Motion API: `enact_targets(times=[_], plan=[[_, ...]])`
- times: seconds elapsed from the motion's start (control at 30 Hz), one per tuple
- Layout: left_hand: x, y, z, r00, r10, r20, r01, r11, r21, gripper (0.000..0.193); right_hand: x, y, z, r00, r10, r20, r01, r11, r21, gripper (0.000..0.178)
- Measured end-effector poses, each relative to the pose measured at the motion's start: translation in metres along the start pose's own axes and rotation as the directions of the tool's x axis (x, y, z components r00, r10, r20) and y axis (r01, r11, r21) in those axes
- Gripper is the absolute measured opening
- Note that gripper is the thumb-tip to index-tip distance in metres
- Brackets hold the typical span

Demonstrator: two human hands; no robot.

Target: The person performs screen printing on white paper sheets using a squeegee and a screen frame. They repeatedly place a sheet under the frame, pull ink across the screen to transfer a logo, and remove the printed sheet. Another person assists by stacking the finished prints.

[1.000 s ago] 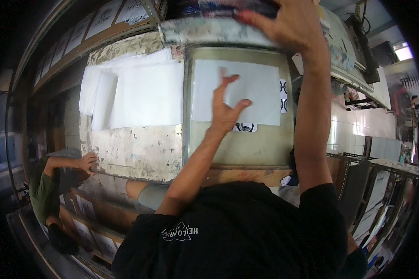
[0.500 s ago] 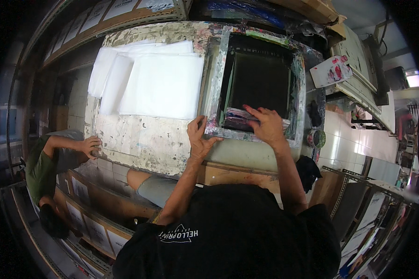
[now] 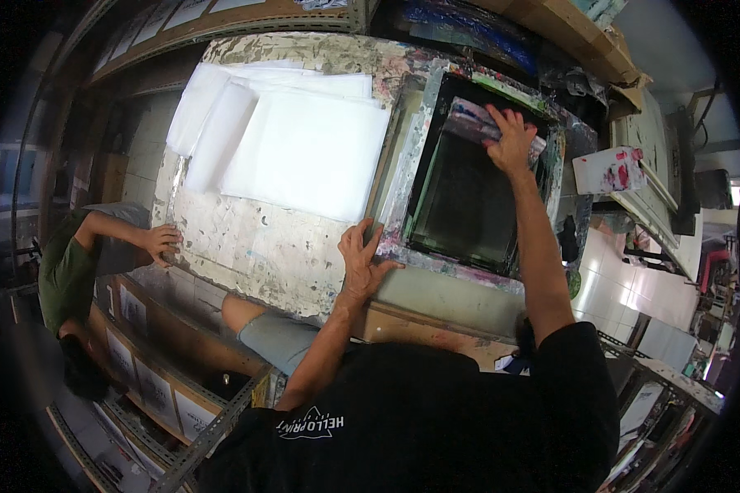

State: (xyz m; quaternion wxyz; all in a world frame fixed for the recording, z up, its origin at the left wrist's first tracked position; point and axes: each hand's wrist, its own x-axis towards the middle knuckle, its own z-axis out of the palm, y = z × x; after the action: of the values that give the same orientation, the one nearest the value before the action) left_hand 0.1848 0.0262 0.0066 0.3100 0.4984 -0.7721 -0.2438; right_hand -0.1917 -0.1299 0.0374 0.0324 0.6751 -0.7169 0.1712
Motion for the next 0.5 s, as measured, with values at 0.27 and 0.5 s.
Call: enact_targets(times=[0.27, 0.5], plan=[[-0.002, 0.000, -0.001, 0.998, 0.048, -0.038, -0.048, 0.999, 0.000, 0.092, 0.061, 0.029, -0.016, 0.994, -0.113, 0.012, 0.110, 0.984, 0.138, 0.053], [-0.006, 0.001, 0.001, 0.998, 0.013, -0.066, -0.022, 0.989, -0.144, 0.090, -0.030, -0.011, -0.018, 0.968, -0.183, -0.170, 0.199, 0.977, 0.078, 0.044]])
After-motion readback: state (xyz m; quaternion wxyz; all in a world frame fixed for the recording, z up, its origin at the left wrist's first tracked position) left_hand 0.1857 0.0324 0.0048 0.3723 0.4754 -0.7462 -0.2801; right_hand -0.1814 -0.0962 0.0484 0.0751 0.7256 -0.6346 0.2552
